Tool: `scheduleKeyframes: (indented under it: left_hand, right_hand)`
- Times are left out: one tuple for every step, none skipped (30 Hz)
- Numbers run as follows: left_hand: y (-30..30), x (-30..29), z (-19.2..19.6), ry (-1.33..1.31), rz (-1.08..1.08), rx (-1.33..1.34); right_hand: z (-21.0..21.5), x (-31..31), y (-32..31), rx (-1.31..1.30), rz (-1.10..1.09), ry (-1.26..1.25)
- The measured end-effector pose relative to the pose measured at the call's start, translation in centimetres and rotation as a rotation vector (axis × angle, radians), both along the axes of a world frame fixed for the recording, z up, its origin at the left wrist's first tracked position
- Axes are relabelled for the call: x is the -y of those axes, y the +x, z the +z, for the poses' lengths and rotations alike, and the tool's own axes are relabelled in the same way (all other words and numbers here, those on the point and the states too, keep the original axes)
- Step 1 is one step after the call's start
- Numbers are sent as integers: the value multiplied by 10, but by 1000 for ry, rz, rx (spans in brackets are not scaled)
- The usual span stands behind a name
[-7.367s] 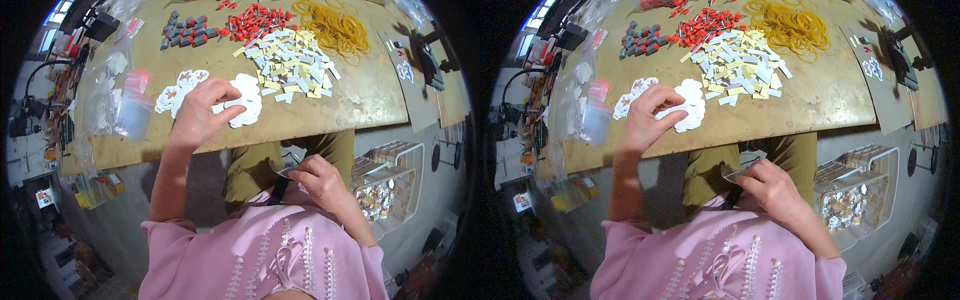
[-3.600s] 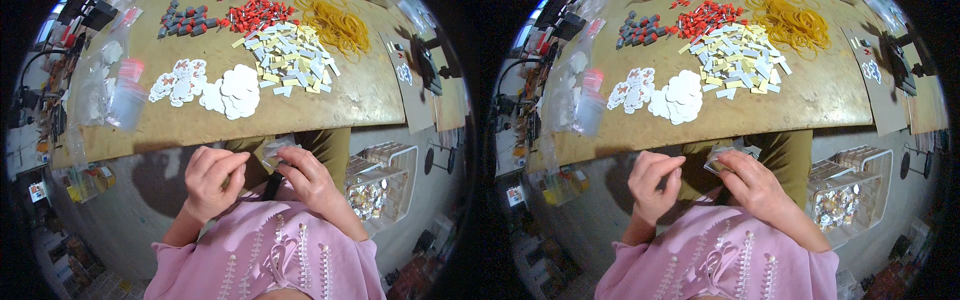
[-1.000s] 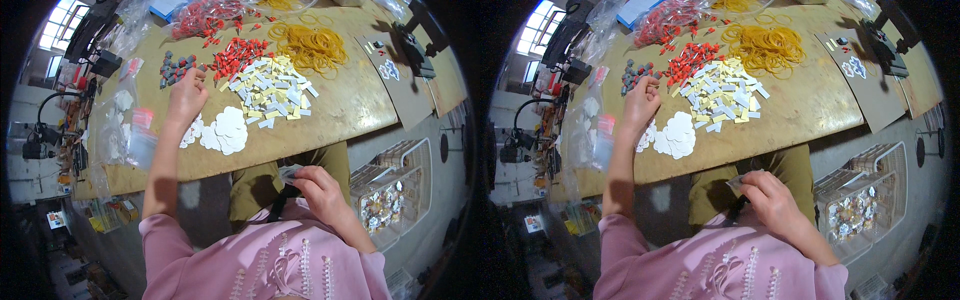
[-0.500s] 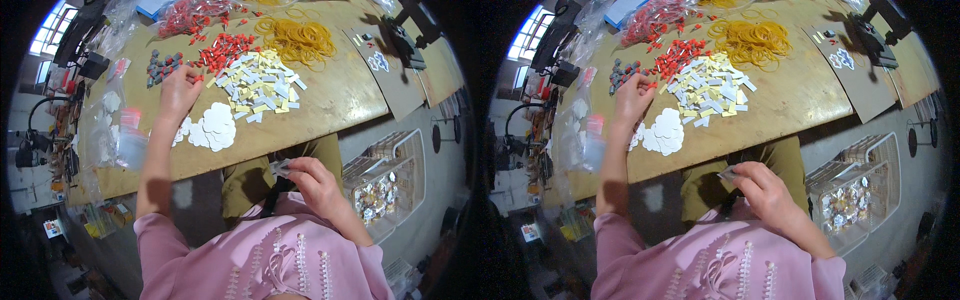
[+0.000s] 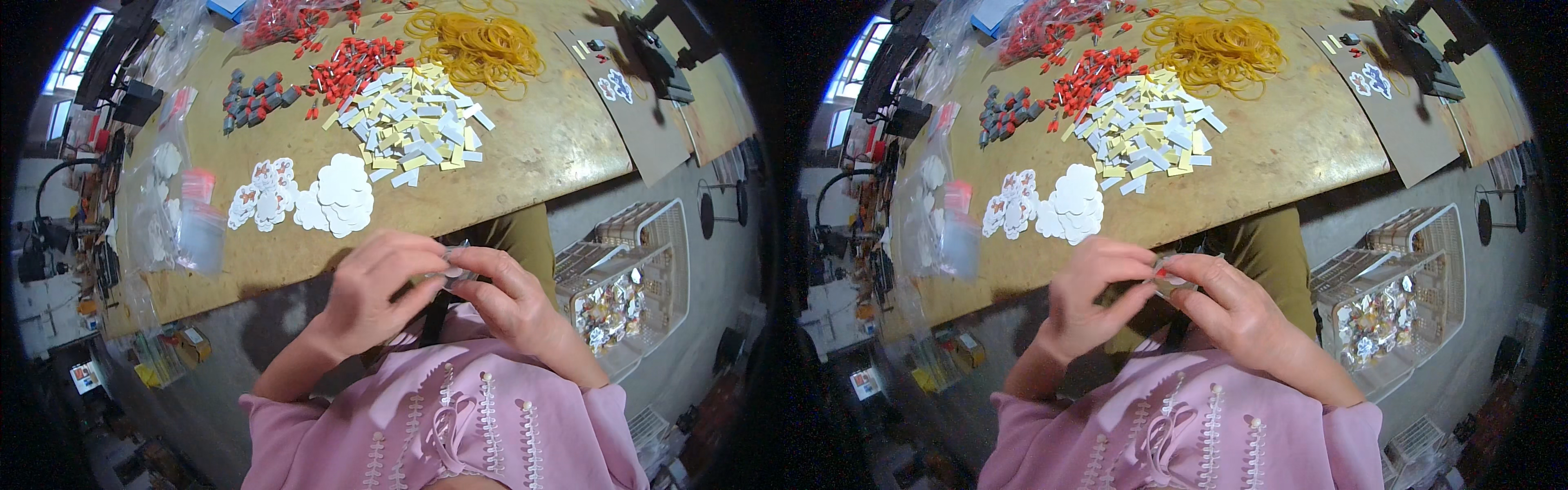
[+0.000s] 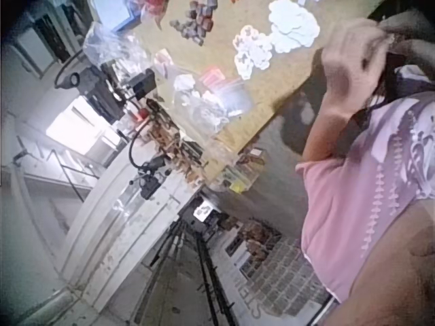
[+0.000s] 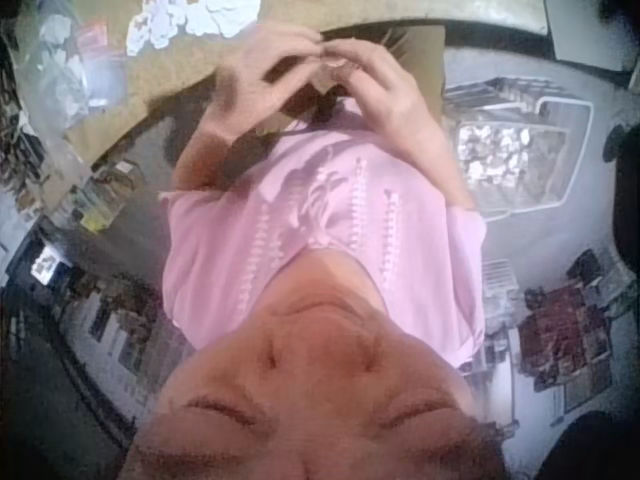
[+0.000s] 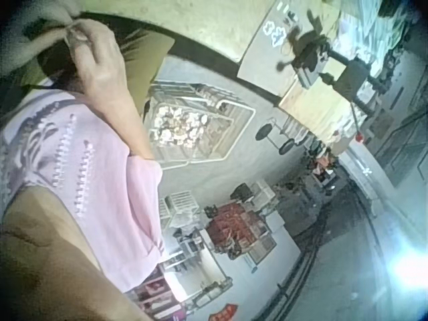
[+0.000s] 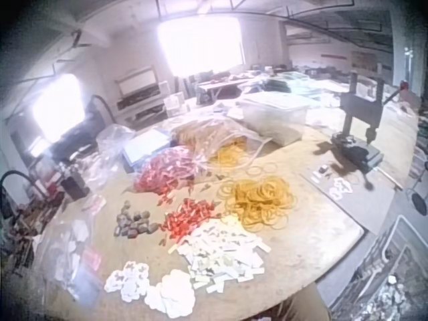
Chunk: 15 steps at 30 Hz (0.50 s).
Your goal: The person assembles small craft kits by placing white die-cut pieces, yellow rectangular pieces, and red cylindrical pieces into clear plastic bags, then securing each bag with a yellow rubber band. The person handles items one at a time and places the completed bags into a basket.
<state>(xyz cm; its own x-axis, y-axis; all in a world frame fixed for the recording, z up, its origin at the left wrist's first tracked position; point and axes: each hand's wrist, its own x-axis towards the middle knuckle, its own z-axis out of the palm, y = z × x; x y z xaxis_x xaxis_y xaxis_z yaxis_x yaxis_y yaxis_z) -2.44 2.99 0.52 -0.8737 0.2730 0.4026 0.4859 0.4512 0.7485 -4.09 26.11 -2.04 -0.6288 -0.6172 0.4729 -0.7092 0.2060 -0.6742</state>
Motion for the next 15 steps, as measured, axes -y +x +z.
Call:
scheduleKeyframes:
  left_hand:
    - [1, 6, 0, -4, 37, -11]
    - [2, 12, -1, -8, 75, -24]
    - [2, 17, -1, 1, 135, -15]
    - [0, 22, 2, -30, 157, 16]
    - [-2, 25, 3, 8, 187, 75]
    - [-4, 26, 5, 46, 218, 134]
    - [-8, 27, 6, 35, 210, 147]
    - [-16, 27, 9, 22, 198, 152]
    - [-25, 27, 12, 8, 186, 156]
    - [-35, 25, 14, -20, 174, 143]
    - [-48, 20, 17, -53, 161, 131]
    - [-61, 16, 19, -82, 152, 120]
    - [-77, 13, 19, -107, 111, 93]
    - [-97, 11, 15, -149, 102, 39]
    - [-120, 7, 8, -181, 85, -17]
  right_hand:
    - [-1, -2, 0, 2, 8, 7]
    - [-1, -4, 0, 2, 16, 13]
    - [-1, -5, 1, 12, 12, 17]
    - [-2, -7, 2, 21, 6, 21]
    - [-1, -7, 1, 26, 1, 19]
    - [2, -8, 3, 31, -4, 15]
    - [7, -10, 6, 36, -11, 11]
    - [10, -11, 7, 31, -21, 4]
    - [7, -10, 7, 3, -15, -62]
    - [4, -11, 5, 45, -7, -15]
    - [-1, -13, 3, 88, -2, 27]
    - [-6, -14, 1, 133, 7, 72]
    - [-15, -14, 4, 118, 1, 81]
    - [-17, -17, 4, 122, -8, 65]
    - [-18, -20, 5, 125, -27, 58]
